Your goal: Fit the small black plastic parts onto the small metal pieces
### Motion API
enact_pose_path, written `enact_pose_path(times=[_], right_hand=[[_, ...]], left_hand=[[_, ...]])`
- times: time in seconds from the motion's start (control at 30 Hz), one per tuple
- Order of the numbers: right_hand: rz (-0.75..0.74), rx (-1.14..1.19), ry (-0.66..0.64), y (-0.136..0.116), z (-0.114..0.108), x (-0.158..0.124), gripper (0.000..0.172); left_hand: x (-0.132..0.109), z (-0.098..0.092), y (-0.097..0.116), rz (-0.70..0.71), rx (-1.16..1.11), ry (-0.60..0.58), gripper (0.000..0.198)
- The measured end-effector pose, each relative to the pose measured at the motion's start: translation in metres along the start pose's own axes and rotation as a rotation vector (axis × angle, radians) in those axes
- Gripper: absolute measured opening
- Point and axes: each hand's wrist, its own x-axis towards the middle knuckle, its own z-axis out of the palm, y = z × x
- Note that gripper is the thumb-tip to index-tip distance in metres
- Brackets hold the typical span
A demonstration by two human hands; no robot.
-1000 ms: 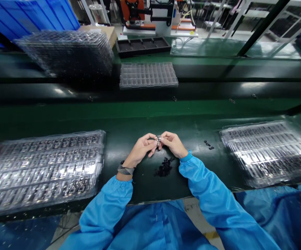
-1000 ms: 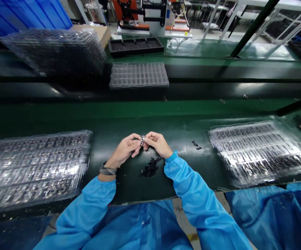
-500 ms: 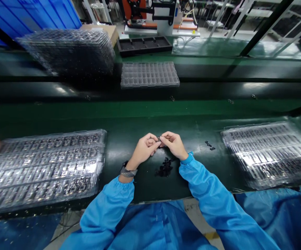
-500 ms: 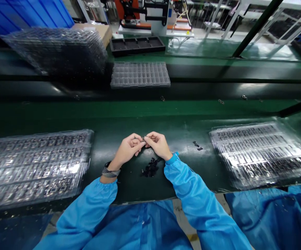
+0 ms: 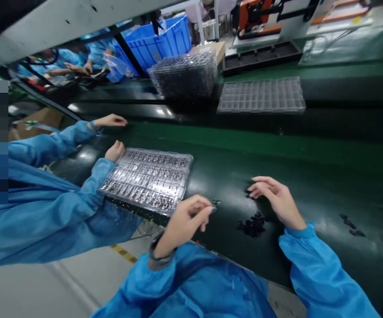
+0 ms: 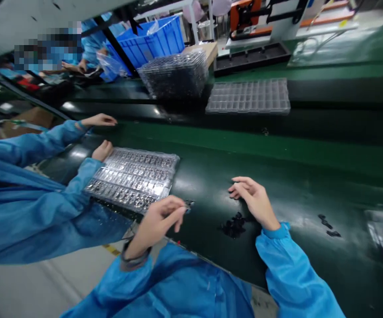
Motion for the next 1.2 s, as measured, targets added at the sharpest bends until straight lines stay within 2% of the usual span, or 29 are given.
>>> enact_pose_path(times=[0.1, 0.13, 0.2, 0.27, 0.33, 0.53, 0.63, 0.73, 0.83, 0.9, 1.0, 1.07, 1.13, 1.2], right_hand=[[0.004, -0.057, 0.071, 0.007, -0.004, 0.004, 0.044], [0.005, -0.069, 0.076, 0.009, -0.005, 0.006, 0.045], [0.008, -0.091, 0.069, 0.013, -0.006, 0.008, 0.047], [0.003, -0.109, 0.062, 0.015, -0.006, 0.009, 0.049], [-0.004, -0.123, 0.060, 0.016, -0.006, 0.010, 0.050], [0.007, -0.138, 0.064, 0.023, -0.007, 0.012, 0.052], [0.013, -0.147, 0.069, 0.026, -0.007, 0.013, 0.054], [0.019, -0.152, 0.058, 0.028, -0.007, 0.014, 0.055], [0.019, -0.207, 0.031, 0.025, -0.010, 0.014, 0.050], [0.007, -0.304, -0.043, 0.020, -0.012, 0.011, 0.043], [0.022, -0.552, -0.285, 0.008, -0.014, 0.003, 0.025], [0.062, -0.771, -0.463, 0.000, -0.012, -0.004, 0.017], [0.092, -0.977, -0.566, -0.006, -0.008, -0.009, 0.022], [0.108, -1.110, -0.594, -0.009, -0.004, -0.012, 0.023]], left_hand=[[-0.039, -0.072, -0.015, -0.101, 0.147, 0.246, 0.037], [-0.045, -0.094, -0.022, -0.123, 0.204, 0.350, 0.042], [-0.047, -0.130, -0.039, -0.169, 0.301, 0.472, 0.050], [-0.042, -0.152, -0.055, -0.211, 0.346, 0.493, 0.054], [-0.034, -0.161, -0.065, -0.239, 0.358, 0.466, 0.055], [-0.023, -0.163, -0.070, -0.267, 0.452, 0.326, 0.048], [-0.024, -0.166, -0.067, -0.236, 0.627, 0.329, 0.043], [-0.023, -0.168, -0.059, -0.205, 0.817, 0.355, 0.040], [-0.017, -0.172, -0.045, -0.172, 0.910, 0.320, 0.041], [-0.005, -0.176, -0.032, -0.123, 0.951, 0.295, 0.039], [0.034, -0.172, -0.008, -0.030, 0.981, 0.213, 0.039], [0.075, -0.155, 0.010, 0.045, 0.964, 0.084, 0.039], [0.124, -0.125, 0.026, 0.141, 0.929, -0.063, 0.036], [0.175, -0.083, 0.040, 0.243, 0.891, -0.166, 0.030]])
